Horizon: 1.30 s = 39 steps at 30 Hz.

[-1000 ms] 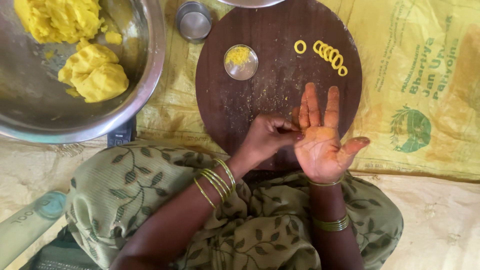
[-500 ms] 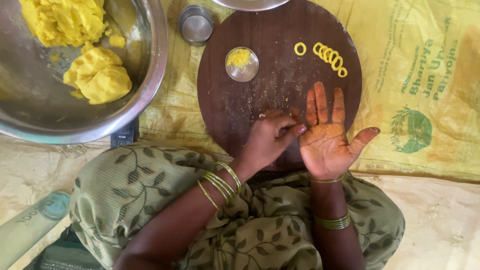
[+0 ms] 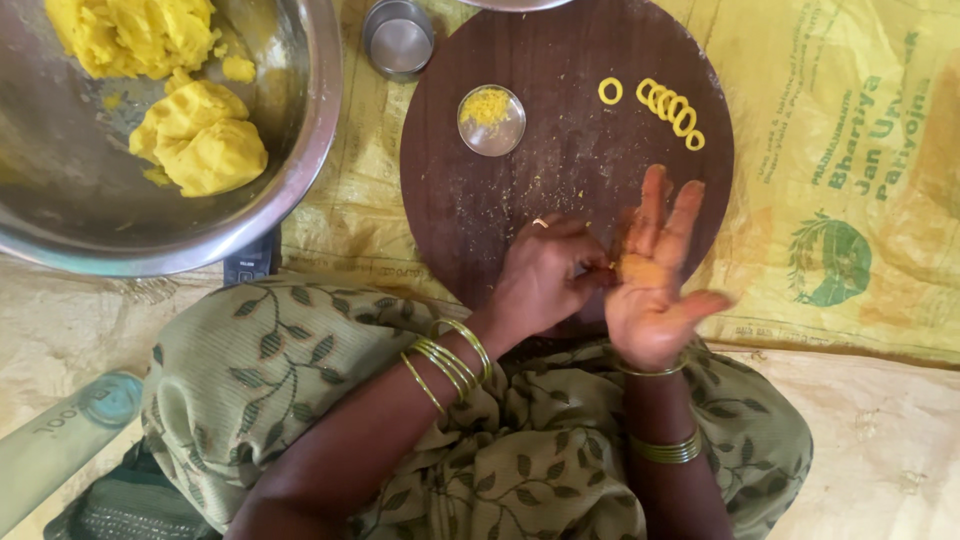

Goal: The person rolls small pieces of yellow dough between their palms to form thin rings and places them into a metal bowl. The person occasionally transfers finished rings from a wooden board to the bowl.

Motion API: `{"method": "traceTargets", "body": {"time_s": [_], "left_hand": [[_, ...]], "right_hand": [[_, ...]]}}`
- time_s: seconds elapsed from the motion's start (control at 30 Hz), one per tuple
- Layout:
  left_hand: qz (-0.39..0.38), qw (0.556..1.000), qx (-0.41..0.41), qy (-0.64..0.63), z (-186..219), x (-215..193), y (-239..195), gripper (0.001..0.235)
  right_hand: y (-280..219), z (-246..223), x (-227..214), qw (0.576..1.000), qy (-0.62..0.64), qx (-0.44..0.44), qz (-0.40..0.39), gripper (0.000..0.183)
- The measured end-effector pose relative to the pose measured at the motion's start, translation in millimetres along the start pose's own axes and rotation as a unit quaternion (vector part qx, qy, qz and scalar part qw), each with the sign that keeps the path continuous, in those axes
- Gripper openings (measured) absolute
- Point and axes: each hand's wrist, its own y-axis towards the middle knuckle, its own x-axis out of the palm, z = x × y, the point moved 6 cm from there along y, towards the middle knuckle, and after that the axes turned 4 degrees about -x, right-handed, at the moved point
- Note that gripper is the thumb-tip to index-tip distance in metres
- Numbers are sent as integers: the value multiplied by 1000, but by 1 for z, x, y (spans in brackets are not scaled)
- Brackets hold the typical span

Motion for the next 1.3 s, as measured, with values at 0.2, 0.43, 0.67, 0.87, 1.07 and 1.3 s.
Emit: {"method": "traceTargets", "body": {"time_s": [0.2, 0.43, 0.67, 0.87, 1.07, 1.3], "left_hand": [[-65, 990, -91, -84, -14, 10, -3, 11], [66, 997, 28, 32, 7, -15, 3, 15], [46, 987, 122, 89, 23, -14, 0, 20], [49, 986, 121, 101, 21, -9, -5, 17], [32, 980, 120, 155, 7, 1, -5, 22], [40, 995, 68, 58, -11, 2, 1, 16]], "right_hand": [[5, 4, 9, 968, -240, -49, -61, 108], [10, 8, 5, 989, 113, 86, 27, 113], [9, -1, 11, 938, 334, 92, 30, 104], [7, 4, 5, 951, 298, 75, 34, 104], [-3, 22, 3, 999, -33, 34, -27, 100], [0, 37, -7, 979, 201, 44, -6, 97]]}}
